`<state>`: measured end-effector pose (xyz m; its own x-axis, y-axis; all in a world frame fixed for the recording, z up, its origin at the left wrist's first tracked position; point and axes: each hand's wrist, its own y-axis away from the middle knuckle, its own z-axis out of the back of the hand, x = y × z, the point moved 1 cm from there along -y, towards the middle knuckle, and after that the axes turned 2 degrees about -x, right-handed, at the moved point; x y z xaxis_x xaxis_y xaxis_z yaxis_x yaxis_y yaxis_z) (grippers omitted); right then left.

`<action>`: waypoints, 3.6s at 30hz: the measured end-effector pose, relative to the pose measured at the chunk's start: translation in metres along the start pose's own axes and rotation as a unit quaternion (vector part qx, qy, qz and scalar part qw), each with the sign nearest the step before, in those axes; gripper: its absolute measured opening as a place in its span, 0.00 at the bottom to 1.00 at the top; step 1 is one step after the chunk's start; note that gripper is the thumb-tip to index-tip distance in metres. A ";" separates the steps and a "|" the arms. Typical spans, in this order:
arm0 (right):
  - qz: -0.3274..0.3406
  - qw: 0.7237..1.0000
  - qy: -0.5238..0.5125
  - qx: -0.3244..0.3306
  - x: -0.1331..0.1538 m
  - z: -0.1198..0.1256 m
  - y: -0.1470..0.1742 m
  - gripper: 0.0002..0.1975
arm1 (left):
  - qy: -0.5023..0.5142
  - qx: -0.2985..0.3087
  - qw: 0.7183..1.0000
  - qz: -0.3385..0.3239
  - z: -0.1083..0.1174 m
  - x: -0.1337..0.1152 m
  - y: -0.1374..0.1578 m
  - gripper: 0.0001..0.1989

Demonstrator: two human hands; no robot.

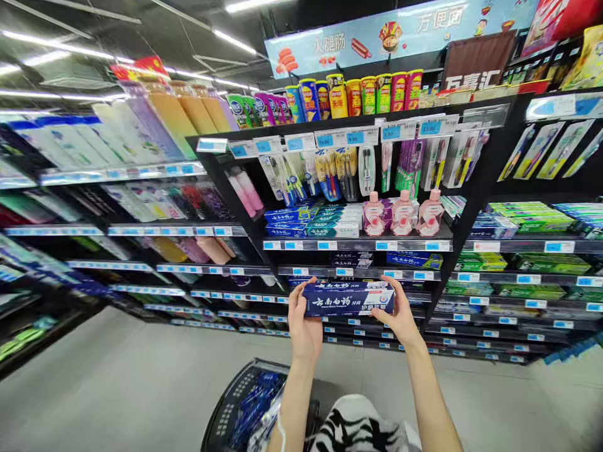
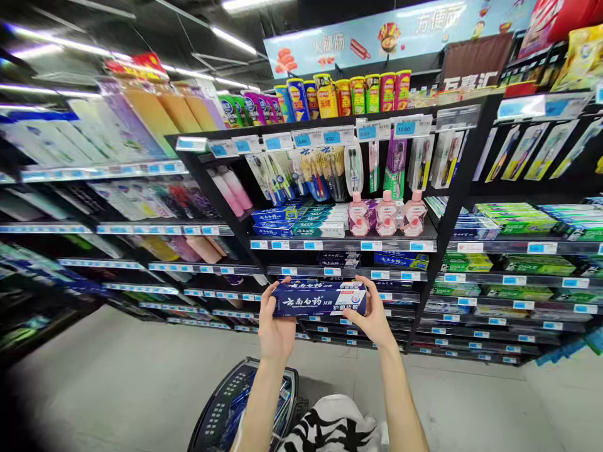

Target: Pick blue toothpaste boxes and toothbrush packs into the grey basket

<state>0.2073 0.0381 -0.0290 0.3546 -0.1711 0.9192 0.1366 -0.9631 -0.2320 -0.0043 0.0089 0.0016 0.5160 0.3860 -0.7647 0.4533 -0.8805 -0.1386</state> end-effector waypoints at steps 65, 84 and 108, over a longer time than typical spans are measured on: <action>0.005 1.000 0.030 0.007 0.002 0.006 0.002 0.40 | -0.009 0.011 1.000 0.009 0.002 0.000 0.003 0.14; 0.000 1.000 0.025 0.015 0.000 0.009 -0.002 0.39 | -0.016 0.021 1.000 0.000 0.002 -0.001 0.002 0.13; 0.067 0.993 0.070 0.060 0.000 0.012 -0.001 0.21 | 0.008 0.028 0.999 -0.021 0.004 0.002 0.002 0.11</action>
<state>0.2183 0.0417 -0.0327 0.2461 -0.3318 0.9107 0.2083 -0.8995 -0.3840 -0.0053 0.0071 -0.0027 0.5092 0.4276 -0.7469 0.4339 -0.8770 -0.2063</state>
